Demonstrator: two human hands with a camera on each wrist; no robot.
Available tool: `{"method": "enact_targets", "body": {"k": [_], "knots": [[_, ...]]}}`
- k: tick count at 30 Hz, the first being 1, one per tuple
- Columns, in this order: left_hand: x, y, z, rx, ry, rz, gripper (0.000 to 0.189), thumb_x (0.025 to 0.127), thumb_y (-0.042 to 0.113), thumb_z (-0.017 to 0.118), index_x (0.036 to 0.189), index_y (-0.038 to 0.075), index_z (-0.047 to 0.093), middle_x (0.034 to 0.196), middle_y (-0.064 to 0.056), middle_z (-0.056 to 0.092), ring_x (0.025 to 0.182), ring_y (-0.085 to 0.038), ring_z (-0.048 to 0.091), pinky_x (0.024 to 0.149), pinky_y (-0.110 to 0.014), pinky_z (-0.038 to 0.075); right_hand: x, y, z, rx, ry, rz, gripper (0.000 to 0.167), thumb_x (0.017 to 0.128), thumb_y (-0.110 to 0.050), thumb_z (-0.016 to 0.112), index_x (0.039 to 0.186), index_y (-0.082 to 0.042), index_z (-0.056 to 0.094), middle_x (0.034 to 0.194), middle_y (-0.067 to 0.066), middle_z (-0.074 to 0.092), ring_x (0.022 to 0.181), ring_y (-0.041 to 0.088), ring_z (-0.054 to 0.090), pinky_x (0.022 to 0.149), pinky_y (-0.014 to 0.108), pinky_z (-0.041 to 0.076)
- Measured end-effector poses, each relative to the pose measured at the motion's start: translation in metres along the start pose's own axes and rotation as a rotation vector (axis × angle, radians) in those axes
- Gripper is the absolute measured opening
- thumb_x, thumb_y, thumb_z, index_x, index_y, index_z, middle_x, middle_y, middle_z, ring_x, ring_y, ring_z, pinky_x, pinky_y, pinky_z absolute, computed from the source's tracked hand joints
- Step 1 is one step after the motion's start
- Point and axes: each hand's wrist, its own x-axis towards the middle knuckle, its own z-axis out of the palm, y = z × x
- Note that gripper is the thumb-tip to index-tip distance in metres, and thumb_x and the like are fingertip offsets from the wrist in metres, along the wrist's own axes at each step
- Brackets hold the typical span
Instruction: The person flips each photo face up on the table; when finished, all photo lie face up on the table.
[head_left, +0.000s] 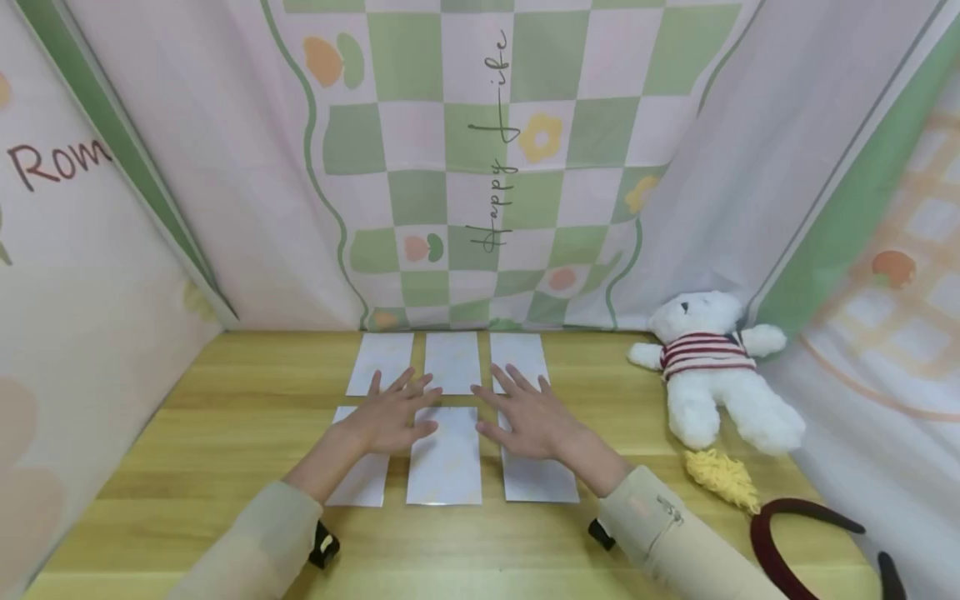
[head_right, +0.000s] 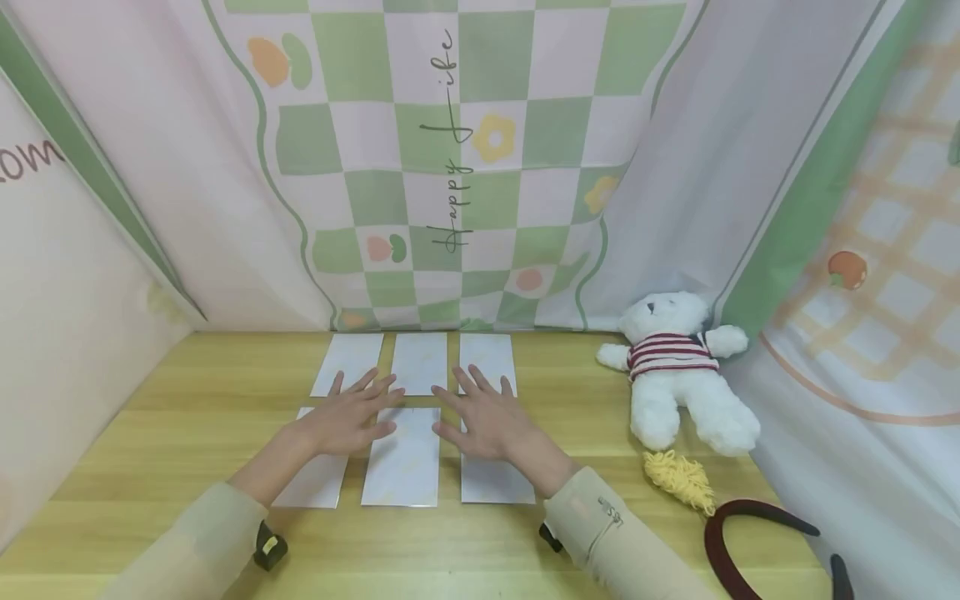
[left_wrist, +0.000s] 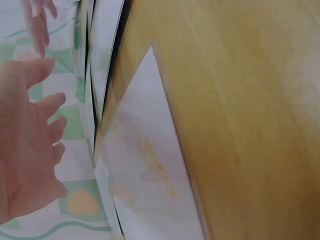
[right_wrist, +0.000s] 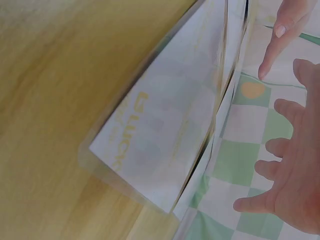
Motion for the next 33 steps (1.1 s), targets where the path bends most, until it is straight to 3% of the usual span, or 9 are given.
{"method": "enact_targets", "body": {"k": [6, 10, 13, 16, 19, 23, 25, 28, 33], "knots": [[0.003, 0.000, 0.001, 0.008, -0.013, 0.002, 0.064, 0.109, 0.053, 0.040, 0.164, 0.021, 0.033, 0.175, -0.008, 0.021, 0.164, -0.040, 0.009, 0.123, -0.081, -0.001, -0.001, 0.003, -0.002, -0.007, 0.000, -0.013, 0.062, 0.107, -0.057, 0.043, 0.162, -0.029, 0.038, 0.175, 0.016, 0.015, 0.162, 0.044, 0.017, 0.119, 0.082, 0.023], [0.009, 0.001, -0.002, 0.029, -0.028, 0.008, 0.064, 0.109, 0.053, 0.040, 0.164, 0.021, 0.033, 0.175, -0.008, 0.021, 0.164, -0.040, 0.010, 0.124, -0.081, -0.002, 0.000, 0.009, -0.004, 0.012, 0.044, -0.006, 0.062, 0.107, -0.053, 0.048, 0.161, -0.025, 0.039, 0.175, 0.017, 0.017, 0.161, 0.046, 0.018, 0.119, 0.083, 0.023], [0.021, 0.005, -0.007, 0.053, -0.038, 0.014, 0.065, 0.109, 0.053, 0.040, 0.164, 0.019, 0.032, 0.175, -0.010, 0.021, 0.165, -0.039, 0.010, 0.125, -0.079, -0.002, 0.006, 0.018, -0.008, 0.029, 0.133, 0.005, 0.063, 0.106, -0.047, 0.053, 0.160, -0.017, 0.041, 0.172, 0.023, 0.024, 0.158, 0.051, 0.025, 0.120, 0.079, 0.026], [0.042, 0.013, -0.012, 0.088, -0.062, 0.018, 0.069, 0.108, 0.056, 0.039, 0.165, 0.018, 0.029, 0.175, -0.011, 0.020, 0.165, -0.035, 0.010, 0.129, -0.074, 0.000, 0.016, 0.031, -0.017, 0.087, 0.221, 0.052, 0.064, 0.106, -0.038, 0.056, 0.159, -0.005, 0.040, 0.168, 0.029, 0.029, 0.153, 0.054, 0.032, 0.121, 0.074, 0.031], [0.067, 0.024, -0.016, 0.112, -0.092, 0.025, 0.072, 0.108, 0.057, 0.037, 0.166, 0.016, 0.025, 0.176, -0.011, 0.019, 0.166, -0.031, 0.010, 0.133, -0.066, -0.001, 0.027, 0.046, -0.024, 0.279, 0.261, 0.152, 0.064, 0.105, -0.029, 0.055, 0.157, 0.003, 0.036, 0.164, 0.031, 0.034, 0.151, 0.053, 0.036, 0.124, 0.068, 0.033], [0.099, 0.039, -0.020, 0.094, -0.125, 0.032, 0.073, 0.109, 0.055, 0.037, 0.167, 0.013, 0.022, 0.176, -0.010, 0.017, 0.166, -0.029, 0.009, 0.135, -0.060, -0.003, 0.034, 0.064, -0.031, 0.679, 0.208, 0.372, 0.065, 0.106, -0.028, 0.047, 0.160, 0.002, 0.026, 0.168, 0.028, 0.029, 0.156, 0.049, 0.028, 0.130, 0.063, 0.024], [0.112, 0.044, -0.021, 0.090, -0.124, 0.030, 0.072, 0.109, 0.052, 0.038, 0.166, 0.011, 0.023, 0.176, -0.010, 0.017, 0.166, -0.029, 0.010, 0.136, -0.058, -0.002, 0.035, 0.070, -0.034, 0.810, 0.171, 0.485, 0.067, 0.107, -0.030, 0.044, 0.162, 0.000, 0.020, 0.171, 0.027, 0.021, 0.159, 0.048, 0.021, 0.131, 0.064, 0.019], [0.126, 0.047, -0.022, 0.101, -0.124, 0.011, 0.073, 0.109, 0.050, 0.040, 0.166, 0.008, 0.022, 0.177, -0.011, 0.015, 0.166, -0.028, 0.010, 0.137, -0.055, 0.000, 0.039, 0.080, -0.033, 0.884, 0.133, 0.591, 0.073, 0.107, -0.032, 0.042, 0.164, 0.002, 0.012, 0.172, 0.029, 0.015, 0.160, 0.049, 0.015, 0.132, 0.063, 0.015], [0.140, 0.048, -0.021, 0.103, -0.184, -0.052, 0.074, 0.110, 0.048, 0.039, 0.166, 0.005, 0.017, 0.178, -0.012, 0.008, 0.167, -0.026, 0.005, 0.138, -0.048, 0.001, 0.045, 0.085, -0.026, 0.998, 0.131, 0.663, 0.079, 0.106, -0.032, 0.044, 0.163, 0.006, 0.005, 0.172, 0.031, 0.008, 0.161, 0.049, 0.009, 0.134, 0.061, 0.010]]}}
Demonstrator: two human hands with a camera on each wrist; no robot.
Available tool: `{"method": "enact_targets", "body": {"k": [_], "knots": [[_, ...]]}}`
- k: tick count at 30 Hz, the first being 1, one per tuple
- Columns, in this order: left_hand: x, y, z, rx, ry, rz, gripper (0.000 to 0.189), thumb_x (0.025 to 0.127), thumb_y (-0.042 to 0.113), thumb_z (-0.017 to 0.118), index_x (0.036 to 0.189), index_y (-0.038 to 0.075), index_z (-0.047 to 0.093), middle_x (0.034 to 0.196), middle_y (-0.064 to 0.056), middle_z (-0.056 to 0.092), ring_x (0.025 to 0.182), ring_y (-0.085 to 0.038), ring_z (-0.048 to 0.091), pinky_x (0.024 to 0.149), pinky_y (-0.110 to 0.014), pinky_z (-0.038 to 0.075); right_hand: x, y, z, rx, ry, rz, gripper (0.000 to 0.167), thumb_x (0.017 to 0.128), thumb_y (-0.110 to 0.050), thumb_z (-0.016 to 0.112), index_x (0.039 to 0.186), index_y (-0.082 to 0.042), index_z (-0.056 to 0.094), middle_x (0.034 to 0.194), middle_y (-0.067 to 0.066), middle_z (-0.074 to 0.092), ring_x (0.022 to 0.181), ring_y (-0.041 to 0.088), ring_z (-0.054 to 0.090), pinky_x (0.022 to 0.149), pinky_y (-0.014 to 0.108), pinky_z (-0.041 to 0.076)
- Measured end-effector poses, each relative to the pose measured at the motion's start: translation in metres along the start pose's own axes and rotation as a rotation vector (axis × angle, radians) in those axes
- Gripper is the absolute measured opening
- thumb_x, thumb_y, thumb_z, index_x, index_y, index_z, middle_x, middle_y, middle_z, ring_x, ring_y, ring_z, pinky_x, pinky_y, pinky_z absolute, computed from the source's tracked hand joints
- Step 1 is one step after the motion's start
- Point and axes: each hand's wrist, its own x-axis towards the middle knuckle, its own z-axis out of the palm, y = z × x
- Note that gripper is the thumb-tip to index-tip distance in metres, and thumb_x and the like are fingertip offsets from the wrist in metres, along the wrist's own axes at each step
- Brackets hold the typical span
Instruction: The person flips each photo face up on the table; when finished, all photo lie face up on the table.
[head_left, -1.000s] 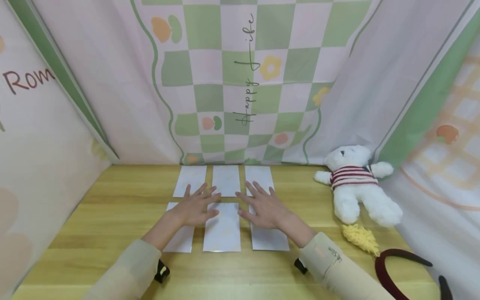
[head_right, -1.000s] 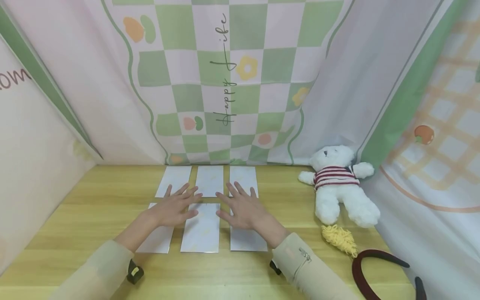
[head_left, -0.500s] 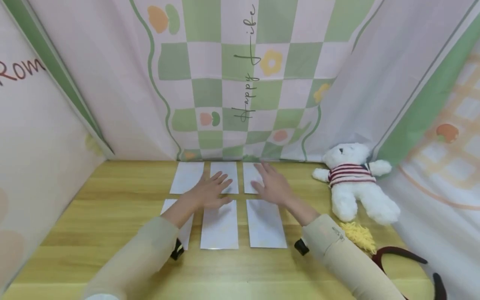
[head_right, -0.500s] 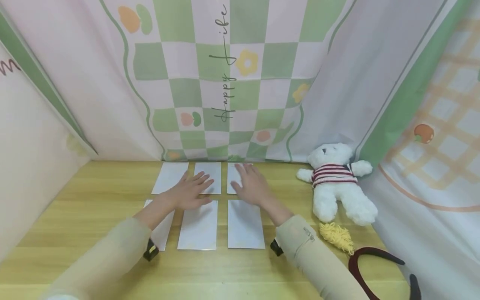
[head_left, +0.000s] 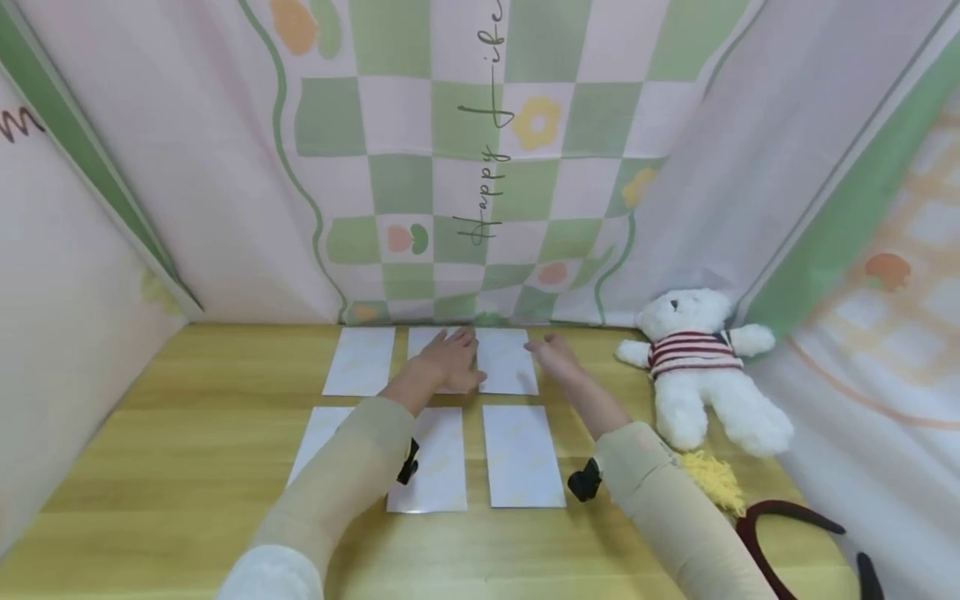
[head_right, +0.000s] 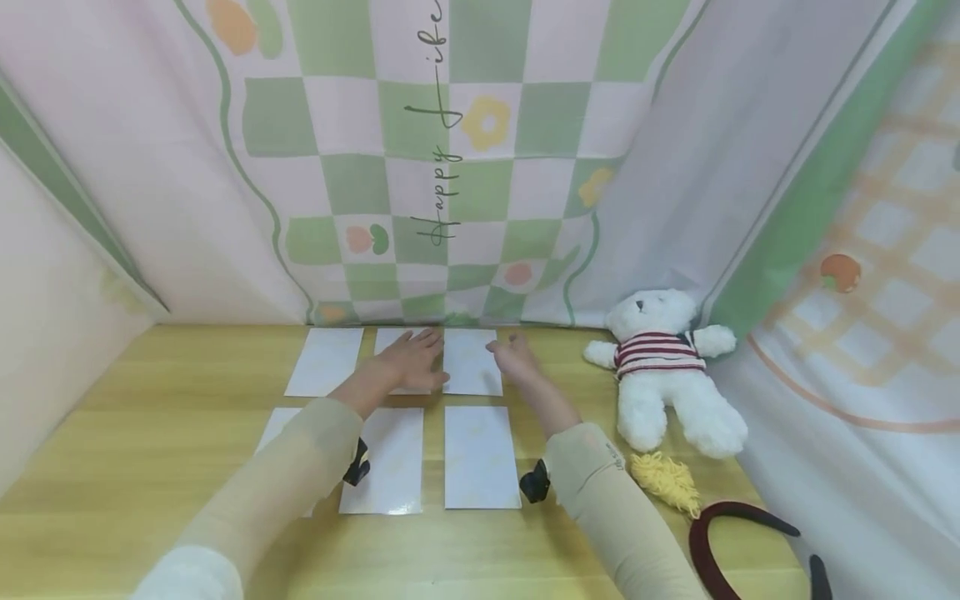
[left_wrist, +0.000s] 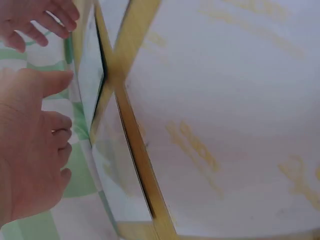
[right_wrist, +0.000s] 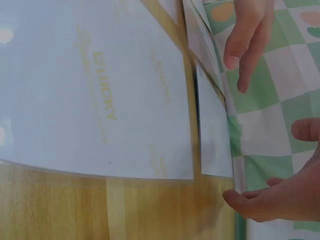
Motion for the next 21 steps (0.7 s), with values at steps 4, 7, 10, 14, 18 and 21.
{"method": "enact_targets", "body": {"k": [4, 7, 10, 14, 18, 21], "knots": [[0.004, 0.001, 0.003, -0.040, -0.039, -0.021, 0.074, 0.109, 0.045, 0.042, 0.166, 0.003, 0.018, 0.177, -0.012, 0.008, 0.167, -0.026, 0.006, 0.138, -0.045, 0.004, 0.000, 0.002, 0.005, 0.056, 0.003, 0.010, 0.082, 0.106, -0.034, 0.044, 0.162, 0.006, 0.002, 0.172, 0.032, 0.004, 0.160, 0.050, 0.006, 0.133, 0.063, 0.006], [0.007, 0.003, 0.006, -0.072, -0.052, -0.017, 0.072, 0.109, 0.041, 0.045, 0.165, 0.003, 0.020, 0.177, -0.012, 0.012, 0.166, -0.027, 0.009, 0.138, -0.045, 0.007, 0.001, 0.004, 0.006, 0.072, 0.003, 0.008, 0.080, 0.106, -0.034, 0.042, 0.162, 0.005, 0.002, 0.171, 0.032, 0.004, 0.160, 0.051, 0.007, 0.133, 0.065, 0.007], [0.010, 0.005, 0.008, -0.074, -0.059, -0.017, 0.070, 0.109, 0.040, 0.046, 0.165, 0.003, 0.023, 0.177, -0.011, 0.015, 0.166, -0.027, 0.011, 0.138, -0.046, 0.008, 0.003, 0.007, 0.007, 0.090, 0.012, 0.011, 0.076, 0.107, -0.034, 0.042, 0.163, 0.003, 0.006, 0.172, 0.030, 0.009, 0.160, 0.048, 0.011, 0.134, 0.062, 0.011], [0.012, 0.008, 0.010, -0.042, -0.062, -0.022, 0.068, 0.109, 0.039, 0.046, 0.164, 0.005, 0.025, 0.176, -0.009, 0.018, 0.166, -0.026, 0.012, 0.138, -0.047, 0.006, 0.005, 0.008, 0.010, 0.100, 0.048, 0.006, 0.072, 0.107, -0.032, 0.043, 0.162, 0.003, 0.012, 0.170, 0.030, 0.016, 0.159, 0.046, 0.018, 0.134, 0.059, 0.015], [0.011, 0.010, 0.010, -0.010, -0.067, -0.023, 0.068, 0.109, 0.039, 0.048, 0.164, 0.005, 0.026, 0.176, -0.009, 0.018, 0.166, -0.026, 0.012, 0.138, -0.048, 0.006, 0.005, 0.007, 0.012, 0.092, 0.071, -0.006, 0.071, 0.106, -0.031, 0.043, 0.160, 0.005, 0.016, 0.167, 0.032, 0.021, 0.156, 0.049, 0.024, 0.132, 0.059, 0.020], [0.011, 0.011, 0.010, 0.006, -0.066, -0.023, 0.068, 0.109, 0.040, 0.048, 0.164, 0.006, 0.027, 0.176, -0.008, 0.018, 0.166, -0.026, 0.013, 0.138, -0.048, 0.006, 0.005, 0.007, 0.013, 0.105, 0.070, -0.006, 0.070, 0.106, -0.029, 0.044, 0.160, 0.005, 0.017, 0.167, 0.032, 0.023, 0.154, 0.048, 0.028, 0.132, 0.058, 0.023]]}}
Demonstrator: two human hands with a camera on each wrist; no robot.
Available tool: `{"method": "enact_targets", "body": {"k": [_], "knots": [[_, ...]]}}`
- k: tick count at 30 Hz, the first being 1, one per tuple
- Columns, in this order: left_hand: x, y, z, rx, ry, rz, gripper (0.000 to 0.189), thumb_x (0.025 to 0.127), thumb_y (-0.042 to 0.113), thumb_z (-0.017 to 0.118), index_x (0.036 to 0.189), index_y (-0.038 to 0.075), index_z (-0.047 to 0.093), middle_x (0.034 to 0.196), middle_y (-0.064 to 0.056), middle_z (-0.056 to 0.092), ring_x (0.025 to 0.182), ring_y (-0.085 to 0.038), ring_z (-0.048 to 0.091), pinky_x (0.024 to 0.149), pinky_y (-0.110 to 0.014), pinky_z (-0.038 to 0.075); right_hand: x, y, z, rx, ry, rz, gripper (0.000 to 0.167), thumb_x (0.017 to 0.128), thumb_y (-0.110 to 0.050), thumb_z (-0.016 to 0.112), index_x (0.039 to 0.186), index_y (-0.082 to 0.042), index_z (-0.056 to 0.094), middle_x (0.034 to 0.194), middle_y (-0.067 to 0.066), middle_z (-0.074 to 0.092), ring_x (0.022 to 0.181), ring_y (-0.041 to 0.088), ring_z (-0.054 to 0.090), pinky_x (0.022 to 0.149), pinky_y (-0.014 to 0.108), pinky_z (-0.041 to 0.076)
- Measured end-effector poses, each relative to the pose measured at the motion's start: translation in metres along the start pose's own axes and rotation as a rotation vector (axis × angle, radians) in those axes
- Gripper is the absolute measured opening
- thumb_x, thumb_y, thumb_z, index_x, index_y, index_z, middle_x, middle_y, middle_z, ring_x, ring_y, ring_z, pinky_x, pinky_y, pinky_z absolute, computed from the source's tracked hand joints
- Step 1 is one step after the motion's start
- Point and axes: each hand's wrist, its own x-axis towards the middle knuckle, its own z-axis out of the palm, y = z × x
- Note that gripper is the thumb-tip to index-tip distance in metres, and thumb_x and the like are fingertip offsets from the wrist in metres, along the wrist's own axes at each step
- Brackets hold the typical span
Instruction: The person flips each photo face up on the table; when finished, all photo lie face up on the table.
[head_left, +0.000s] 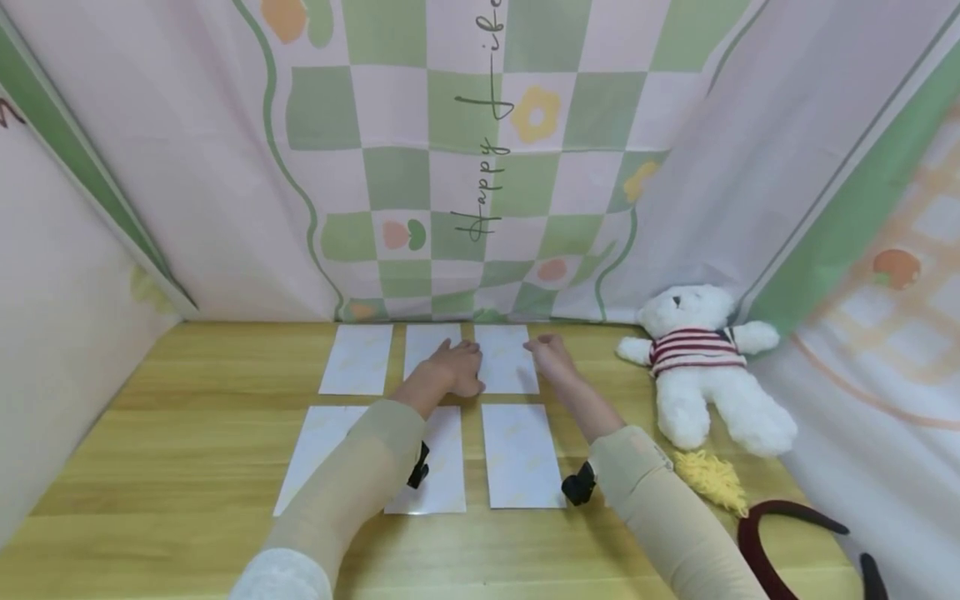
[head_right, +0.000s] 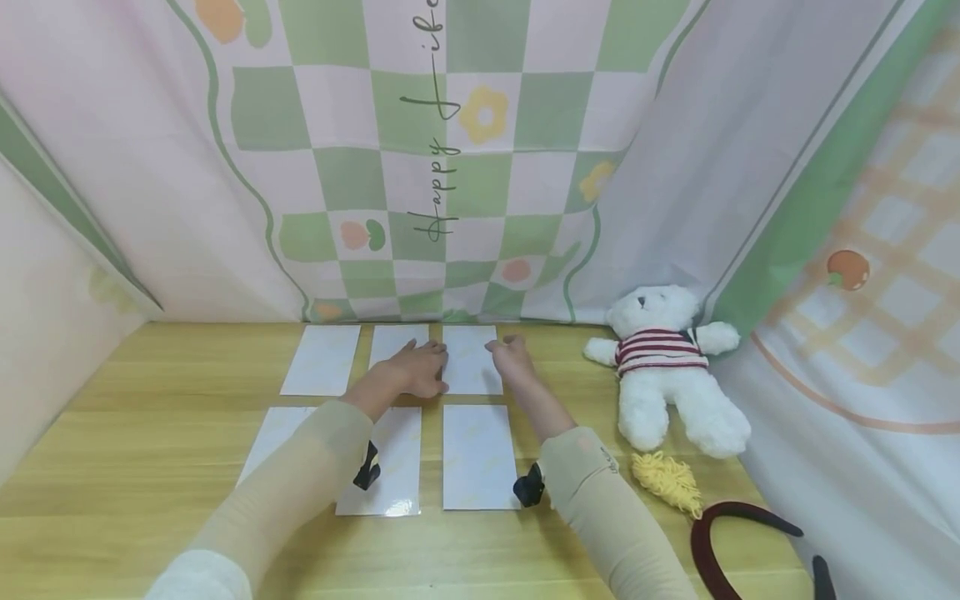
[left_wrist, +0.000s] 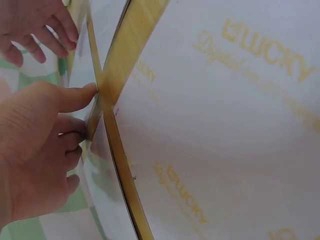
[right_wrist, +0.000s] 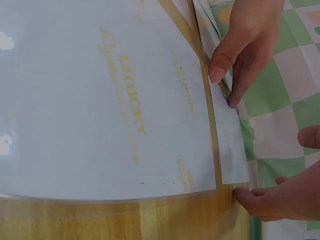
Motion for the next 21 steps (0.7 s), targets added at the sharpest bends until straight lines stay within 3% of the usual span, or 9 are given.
{"method": "enact_targets", "body": {"k": [9, 10, 12, 15, 18, 21], "knots": [[0.000, -0.002, 0.001, 0.002, 0.019, 0.013, 0.066, 0.109, 0.041, 0.050, 0.162, 0.006, 0.032, 0.176, -0.008, 0.021, 0.165, -0.026, 0.015, 0.138, -0.049, 0.006, 0.005, 0.000, 0.001, 0.072, 0.010, 0.029, 0.064, 0.108, -0.026, 0.043, 0.161, 0.002, 0.020, 0.165, 0.025, 0.030, 0.149, 0.041, 0.036, 0.131, 0.052, 0.029], [0.000, -0.002, 0.001, 0.002, 0.022, 0.012, 0.066, 0.109, 0.041, 0.050, 0.162, 0.006, 0.033, 0.176, -0.008, 0.021, 0.165, -0.026, 0.015, 0.138, -0.048, 0.006, 0.006, -0.001, 0.001, 0.098, 0.025, 0.030, 0.063, 0.108, -0.025, 0.044, 0.160, 0.003, 0.022, 0.155, 0.024, 0.041, 0.140, 0.038, 0.045, 0.128, 0.050, 0.035], [0.001, -0.003, 0.002, 0.001, 0.026, 0.014, 0.066, 0.109, 0.040, 0.050, 0.162, 0.006, 0.033, 0.176, -0.009, 0.021, 0.165, -0.026, 0.015, 0.138, -0.046, 0.006, 0.008, -0.001, 0.000, 0.167, 0.036, 0.033, 0.060, 0.107, -0.022, 0.043, 0.159, 0.003, 0.024, 0.140, 0.017, 0.046, 0.127, 0.031, 0.048, 0.123, 0.045, 0.040], [0.001, -0.003, 0.003, -0.020, 0.022, 0.022, 0.067, 0.109, 0.040, 0.050, 0.162, 0.004, 0.030, 0.176, -0.011, 0.019, 0.166, -0.027, 0.014, 0.138, -0.044, 0.007, 0.010, 0.000, -0.003, 0.277, 0.054, 0.043, 0.059, 0.107, -0.017, 0.043, 0.158, 0.005, 0.024, 0.124, 0.009, 0.043, 0.109, 0.022, 0.046, 0.118, 0.041, 0.043], [0.001, -0.003, 0.004, -0.046, 0.015, 0.026, 0.068, 0.109, 0.039, 0.050, 0.163, 0.003, 0.028, 0.176, -0.012, 0.017, 0.166, -0.028, 0.012, 0.138, -0.042, 0.008, 0.011, 0.000, -0.006, 0.344, 0.021, 0.061, 0.063, 0.107, -0.014, 0.040, 0.161, 0.006, 0.014, 0.150, 0.023, 0.038, 0.136, 0.033, 0.046, 0.128, 0.043, 0.036], [0.001, -0.003, 0.004, -0.049, 0.015, 0.026, 0.068, 0.109, 0.039, 0.050, 0.163, 0.003, 0.028, 0.176, -0.012, 0.017, 0.166, -0.028, 0.013, 0.138, -0.041, 0.008, 0.010, -0.001, -0.009, 0.377, -0.009, 0.072, 0.065, 0.108, -0.012, 0.038, 0.162, 0.006, 0.007, 0.168, 0.029, 0.020, 0.153, 0.042, 0.033, 0.132, 0.044, 0.031]]}}
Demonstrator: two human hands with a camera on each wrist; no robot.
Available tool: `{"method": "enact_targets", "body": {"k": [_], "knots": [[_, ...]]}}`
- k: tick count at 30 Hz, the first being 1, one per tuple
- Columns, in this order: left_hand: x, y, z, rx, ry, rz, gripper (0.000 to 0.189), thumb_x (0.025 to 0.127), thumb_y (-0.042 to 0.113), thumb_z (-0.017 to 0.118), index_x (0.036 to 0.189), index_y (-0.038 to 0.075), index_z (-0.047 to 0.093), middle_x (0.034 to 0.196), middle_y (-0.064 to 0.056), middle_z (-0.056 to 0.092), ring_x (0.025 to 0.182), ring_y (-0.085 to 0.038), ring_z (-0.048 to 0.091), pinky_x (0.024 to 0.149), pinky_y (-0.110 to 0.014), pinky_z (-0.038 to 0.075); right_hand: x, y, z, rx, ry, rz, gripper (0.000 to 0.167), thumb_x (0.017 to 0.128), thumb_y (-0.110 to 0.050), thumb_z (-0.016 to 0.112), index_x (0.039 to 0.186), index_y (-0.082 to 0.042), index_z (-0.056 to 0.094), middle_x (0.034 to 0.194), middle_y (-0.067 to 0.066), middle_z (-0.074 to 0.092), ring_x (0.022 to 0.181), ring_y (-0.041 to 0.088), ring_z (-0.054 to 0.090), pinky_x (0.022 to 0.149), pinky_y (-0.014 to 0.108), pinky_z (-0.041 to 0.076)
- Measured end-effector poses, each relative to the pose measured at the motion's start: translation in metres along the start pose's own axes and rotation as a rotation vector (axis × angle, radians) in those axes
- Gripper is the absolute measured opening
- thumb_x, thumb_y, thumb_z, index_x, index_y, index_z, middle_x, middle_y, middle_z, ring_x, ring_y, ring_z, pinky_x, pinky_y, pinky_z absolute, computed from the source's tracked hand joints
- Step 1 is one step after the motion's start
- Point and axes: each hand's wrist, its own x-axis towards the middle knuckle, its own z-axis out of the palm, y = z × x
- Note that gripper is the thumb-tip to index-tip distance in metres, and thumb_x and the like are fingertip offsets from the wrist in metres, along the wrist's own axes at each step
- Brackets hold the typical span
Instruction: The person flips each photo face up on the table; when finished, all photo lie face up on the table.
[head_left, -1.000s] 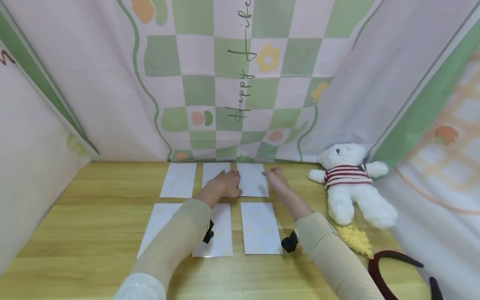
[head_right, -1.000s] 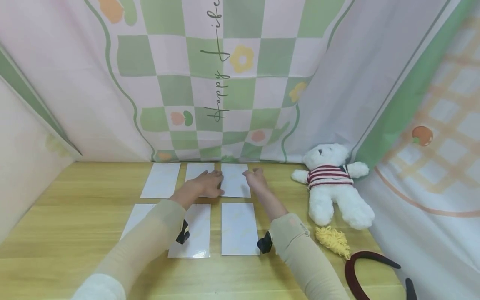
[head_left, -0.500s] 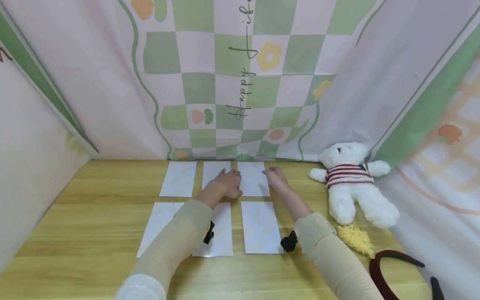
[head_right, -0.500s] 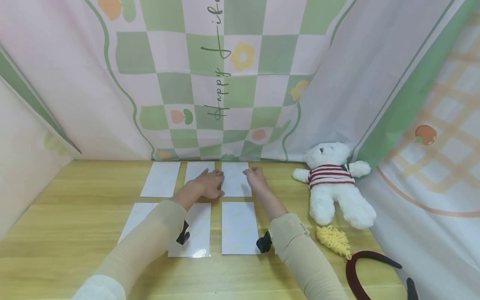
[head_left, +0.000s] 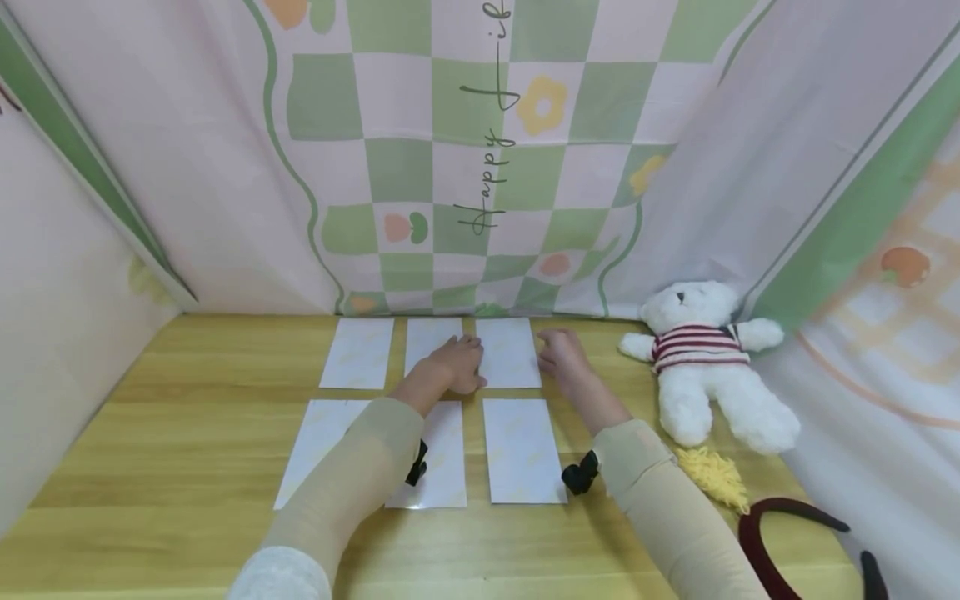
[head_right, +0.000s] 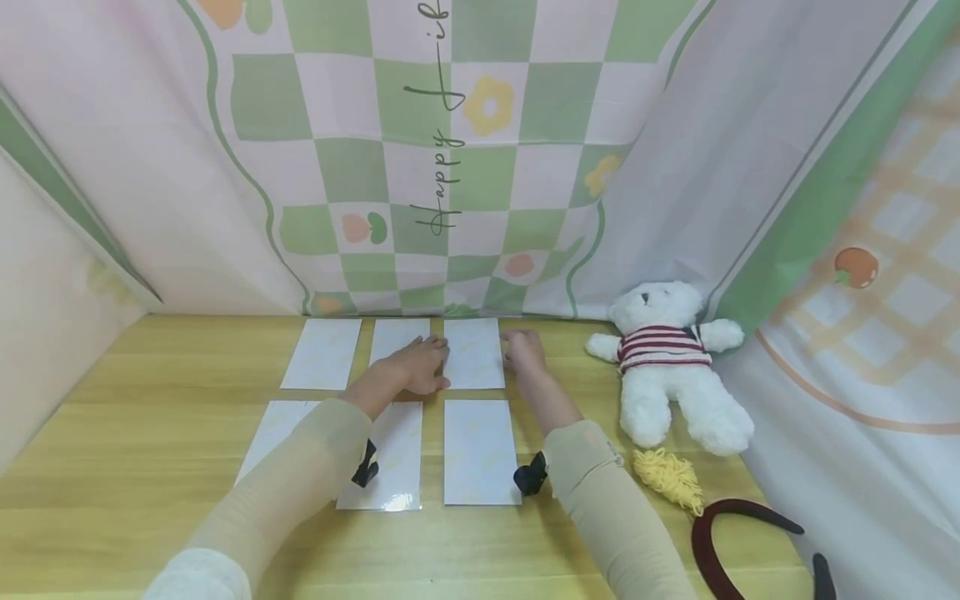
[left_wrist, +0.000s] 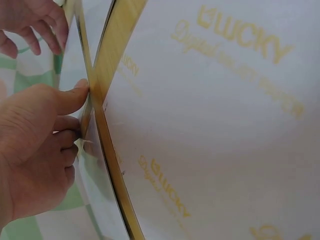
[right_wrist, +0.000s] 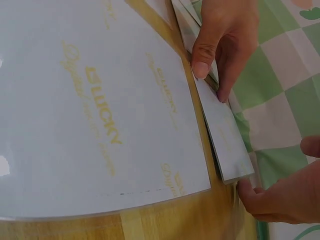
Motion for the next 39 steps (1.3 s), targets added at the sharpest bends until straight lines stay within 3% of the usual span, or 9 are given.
{"method": "enact_targets", "body": {"k": [1, 4, 10, 18, 23, 29, 31, 34, 39], "knots": [[0.000, 0.000, 0.000, 0.003, 0.001, 0.001, 0.068, 0.109, 0.039, 0.050, 0.163, 0.003, 0.028, 0.176, -0.012, 0.018, 0.165, -0.028, 0.013, 0.138, -0.041, 0.008, -0.001, -0.001, -0.001, 0.006, -0.006, 0.002, 0.065, 0.108, -0.012, 0.037, 0.163, 0.005, 0.006, 0.171, 0.027, 0.012, 0.157, 0.042, 0.025, 0.133, 0.044, 0.029], [0.001, 0.002, -0.001, 0.019, 0.005, 0.005, 0.069, 0.109, 0.039, 0.050, 0.163, 0.003, 0.028, 0.176, -0.013, 0.019, 0.165, -0.028, 0.014, 0.138, -0.041, 0.008, -0.001, -0.001, -0.004, 0.008, -0.027, -0.004, 0.064, 0.108, -0.012, 0.035, 0.162, 0.006, 0.006, 0.171, 0.030, 0.012, 0.156, 0.042, 0.026, 0.133, 0.043, 0.029], [0.001, 0.005, -0.002, 0.045, 0.009, 0.008, 0.071, 0.109, 0.042, 0.050, 0.163, 0.002, 0.027, 0.175, -0.013, 0.019, 0.165, -0.028, 0.014, 0.138, -0.041, 0.008, 0.002, 0.000, -0.008, 0.008, -0.035, -0.038, 0.054, 0.108, -0.008, 0.033, 0.157, 0.013, 0.021, 0.162, 0.033, 0.031, 0.141, 0.034, 0.045, 0.130, 0.041, 0.033], [0.004, 0.008, -0.001, 0.053, 0.033, 0.007, 0.072, 0.108, 0.043, 0.052, 0.162, 0.001, 0.030, 0.174, -0.015, 0.022, 0.165, -0.029, 0.017, 0.138, -0.039, 0.009, -0.004, -0.002, -0.009, 0.020, -0.048, -0.081, 0.042, 0.108, -0.006, 0.032, 0.142, 0.015, 0.040, 0.165, 0.034, 0.030, 0.137, 0.033, 0.050, 0.130, 0.044, 0.033], [0.008, 0.012, 0.000, 0.074, 0.084, 0.025, 0.067, 0.106, 0.042, 0.055, 0.158, 0.004, 0.040, 0.170, -0.015, 0.035, 0.162, -0.030, 0.027, 0.137, -0.039, 0.016, -0.010, -0.005, -0.009, 0.035, -0.084, -0.070, 0.053, 0.108, -0.010, 0.030, 0.155, 0.014, 0.023, 0.170, 0.031, 0.019, 0.156, 0.044, 0.030, 0.132, 0.049, 0.030], [0.010, 0.019, -0.001, 0.063, 0.140, 0.037, 0.059, 0.105, 0.045, 0.055, 0.151, 0.008, 0.050, 0.159, -0.017, 0.050, 0.153, -0.034, 0.041, 0.132, -0.047, 0.030, -0.016, -0.008, -0.008, 0.087, -0.104, -0.041, 0.060, 0.108, -0.016, 0.033, 0.162, 0.004, 0.014, 0.173, 0.023, 0.015, 0.159, 0.045, 0.023, 0.132, 0.057, 0.027], [0.011, 0.021, -0.002, 0.023, 0.155, 0.037, 0.058, 0.106, 0.045, 0.053, 0.149, 0.007, 0.052, 0.157, -0.018, 0.050, 0.151, -0.036, 0.042, 0.131, -0.048, 0.031, -0.019, -0.009, -0.008, 0.092, -0.120, -0.053, 0.060, 0.108, -0.017, 0.033, 0.161, 0.005, 0.015, 0.173, 0.023, 0.015, 0.158, 0.044, 0.023, 0.131, 0.058, 0.027], [0.011, 0.025, -0.003, -0.125, 0.174, 0.027, 0.059, 0.107, 0.045, 0.047, 0.146, 0.002, 0.054, 0.156, -0.021, 0.050, 0.151, -0.038, 0.041, 0.131, -0.049, 0.031, -0.022, -0.010, -0.008, 0.082, -0.141, -0.083, 0.057, 0.109, -0.019, 0.031, 0.158, 0.006, 0.017, 0.172, 0.024, 0.017, 0.158, 0.044, 0.026, 0.130, 0.058, 0.030], [0.013, 0.033, -0.006, -0.402, 0.223, -0.018, 0.067, 0.107, 0.049, 0.035, 0.132, -0.006, 0.063, 0.136, -0.024, 0.066, 0.125, -0.039, 0.064, 0.110, -0.048, 0.053, -0.027, -0.015, -0.007, 0.125, -0.147, -0.094, 0.057, 0.111, -0.024, 0.031, 0.159, 0.002, 0.016, 0.171, 0.022, 0.020, 0.157, 0.041, 0.026, 0.130, 0.057, 0.030]]}}
